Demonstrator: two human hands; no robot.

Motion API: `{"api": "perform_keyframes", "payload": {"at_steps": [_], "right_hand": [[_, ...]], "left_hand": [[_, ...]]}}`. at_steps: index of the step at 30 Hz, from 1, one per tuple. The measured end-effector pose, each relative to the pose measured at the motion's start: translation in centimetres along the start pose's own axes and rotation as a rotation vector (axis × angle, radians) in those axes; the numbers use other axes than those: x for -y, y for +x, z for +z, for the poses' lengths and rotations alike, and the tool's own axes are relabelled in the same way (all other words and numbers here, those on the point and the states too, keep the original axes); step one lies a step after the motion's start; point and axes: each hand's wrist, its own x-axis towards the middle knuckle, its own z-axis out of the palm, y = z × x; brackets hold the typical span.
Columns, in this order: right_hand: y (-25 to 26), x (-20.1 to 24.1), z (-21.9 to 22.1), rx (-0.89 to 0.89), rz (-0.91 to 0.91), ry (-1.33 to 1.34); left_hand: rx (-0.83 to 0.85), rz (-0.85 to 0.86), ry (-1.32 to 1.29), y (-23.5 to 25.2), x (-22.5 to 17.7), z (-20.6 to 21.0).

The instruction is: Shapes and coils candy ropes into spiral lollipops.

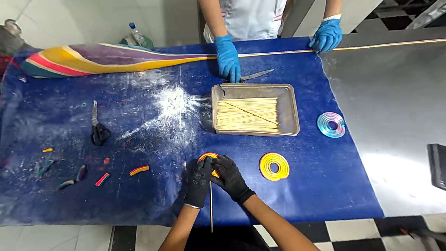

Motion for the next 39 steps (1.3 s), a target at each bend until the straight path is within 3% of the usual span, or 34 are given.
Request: {"api": "perform_keyframes", "payload": {"at_steps": [2, 6, 11, 13, 19, 25, 31, 39], "right_hand": [[0.1, 0.0, -0.1, -0.001, 0.036, 0.035], [0.7, -0.3, 0.0, 0.065, -0.058, -0.051], [1.3, -0.6, -0.7, 0.167, -0.05, -0.091], [1.3, -0.9, -0.8, 0.18, -0.059, -0.12], [2.4, -1.0, -1.8, 0.239, -0.139, -0.14], [3.4, -1.8, -2.5, 0.357, -0.194, -0.106], [3.5, -1.9, -2.4, 0.33, -0.199, -0.105], [3.7, -1.9, -2.5, 0.33, -0.206, -0.133]], "left_hand": [[0.039, -0.032, 0.004, 0.1, -0.6, -0.1], [0.065, -0.144, -0.033, 0.4, -1.8, -1.0], [0.033, -0.312, -0.52, -0.7, -0.2, -2.0], [-0.027, -0.331, -0.575, -2.5, 0.4, -2.0], [-0.125, -0.179, -0.215, -2.0, -1.2, -1.0], [-0.15, -0.101, -0.143, -2.3, -0.5, 0.1], [-0.163, -0.031, -0.141, -3.3, 0.2, 0.6], [-0.021, 0.118, -0.12, -3.4, 1.1, 0.2]]}}
